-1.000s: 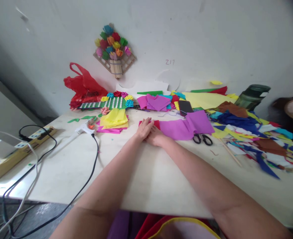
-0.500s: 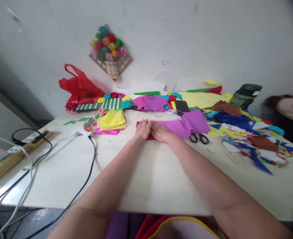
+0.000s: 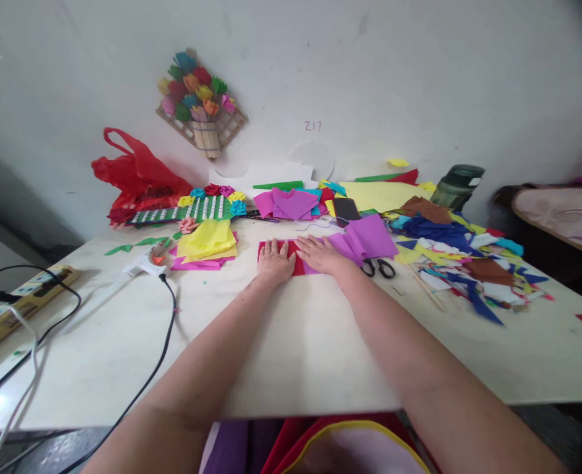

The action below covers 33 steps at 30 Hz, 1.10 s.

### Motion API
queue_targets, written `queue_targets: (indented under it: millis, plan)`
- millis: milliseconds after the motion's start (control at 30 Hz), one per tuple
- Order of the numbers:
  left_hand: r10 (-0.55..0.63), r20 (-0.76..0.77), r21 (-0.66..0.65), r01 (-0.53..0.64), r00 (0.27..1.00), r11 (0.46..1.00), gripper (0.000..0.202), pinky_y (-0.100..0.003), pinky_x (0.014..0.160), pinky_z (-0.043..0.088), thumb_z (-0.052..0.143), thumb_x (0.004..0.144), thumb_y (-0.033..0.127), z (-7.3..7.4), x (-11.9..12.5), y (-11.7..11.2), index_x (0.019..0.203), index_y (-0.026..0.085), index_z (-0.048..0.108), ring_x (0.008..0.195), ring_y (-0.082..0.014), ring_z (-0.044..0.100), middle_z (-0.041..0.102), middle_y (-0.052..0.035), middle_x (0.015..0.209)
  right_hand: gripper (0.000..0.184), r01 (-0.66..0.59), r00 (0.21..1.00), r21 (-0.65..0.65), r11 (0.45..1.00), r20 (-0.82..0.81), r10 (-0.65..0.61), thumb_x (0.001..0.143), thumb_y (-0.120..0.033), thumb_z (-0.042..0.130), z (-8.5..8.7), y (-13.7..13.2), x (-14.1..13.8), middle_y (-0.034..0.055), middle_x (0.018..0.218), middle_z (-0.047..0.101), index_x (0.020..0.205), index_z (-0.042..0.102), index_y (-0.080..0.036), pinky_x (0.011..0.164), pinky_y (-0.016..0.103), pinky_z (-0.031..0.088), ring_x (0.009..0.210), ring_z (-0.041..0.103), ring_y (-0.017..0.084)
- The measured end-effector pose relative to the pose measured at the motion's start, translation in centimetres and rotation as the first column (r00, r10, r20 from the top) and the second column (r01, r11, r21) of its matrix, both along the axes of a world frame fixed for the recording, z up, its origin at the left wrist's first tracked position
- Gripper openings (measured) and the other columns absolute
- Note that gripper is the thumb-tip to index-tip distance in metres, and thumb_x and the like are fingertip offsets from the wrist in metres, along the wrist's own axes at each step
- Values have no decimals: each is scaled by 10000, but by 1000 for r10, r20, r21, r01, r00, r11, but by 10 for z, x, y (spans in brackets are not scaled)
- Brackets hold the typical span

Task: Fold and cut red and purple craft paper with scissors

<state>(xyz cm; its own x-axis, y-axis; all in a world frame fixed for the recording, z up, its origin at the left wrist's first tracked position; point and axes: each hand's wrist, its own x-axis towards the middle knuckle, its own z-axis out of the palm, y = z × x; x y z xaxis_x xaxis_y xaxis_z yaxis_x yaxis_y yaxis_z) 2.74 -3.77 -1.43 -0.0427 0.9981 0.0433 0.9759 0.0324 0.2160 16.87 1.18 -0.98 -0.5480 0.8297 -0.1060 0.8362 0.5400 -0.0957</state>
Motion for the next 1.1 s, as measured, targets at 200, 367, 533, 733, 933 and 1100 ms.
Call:
queue_targets:
  millis: [200,367,533,733,933,1100]
  plan:
    - [27,3,-4,-27,1000,1000,643,-437,1082,111,183,865,513,-1,3,0,1411,187,279,1369,-280,86,151,-97,1497,595,-2,998,-64,998,-66,-2,889,-461,99,-5,9,3,-58,1513,48,1449,93,-258,1101,464,55,1386,0,176]
    - [33,5,6,-33,999,999,635,-431,1084,109,181,869,499,-1,3,0,1408,180,288,1368,-279,98,155,-107,1495,620,1,995,-48,999,-99,-6,888,-449,130,-11,17,7,-12,1515,40,1452,86,-196,1108,423,44,1385,15,157]
    - [39,3,8,-39,999,999,638,-420,1086,108,179,868,494,-1,3,0,1411,175,282,1368,-280,95,156,-112,1495,636,38,984,-32,999,-174,-43,896,-428,125,-13,17,9,57,1511,88,1449,88,-114,1106,363,83,1382,66,177]
    - [43,-1,24,-43,999,999,642,-412,1087,106,184,861,504,-2,3,0,1407,185,295,1366,-283,108,174,-104,1492,631,60,986,-13,998,-152,-61,896,-452,106,-13,16,8,33,1512,95,1451,107,-152,1106,357,90,1382,71,182]
    - [25,-4,13,-25,1000,1000,598,-442,1080,116,190,862,505,-1,4,2,1404,275,291,1364,-293,113,174,-52,1498,626,88,984,-23,996,-155,-91,888,-446,112,-11,15,7,16,1512,87,1449,124,-168,1107,377,100,1383,66,170]
    - [24,-16,-18,-24,1000,1000,588,-465,1076,104,193,861,512,2,5,1,1405,304,272,1365,-298,107,168,-37,1500,623,81,988,-28,996,-126,-84,894,-448,108,-8,11,7,10,1514,68,1451,113,-170,1109,375,83,1384,49,170]
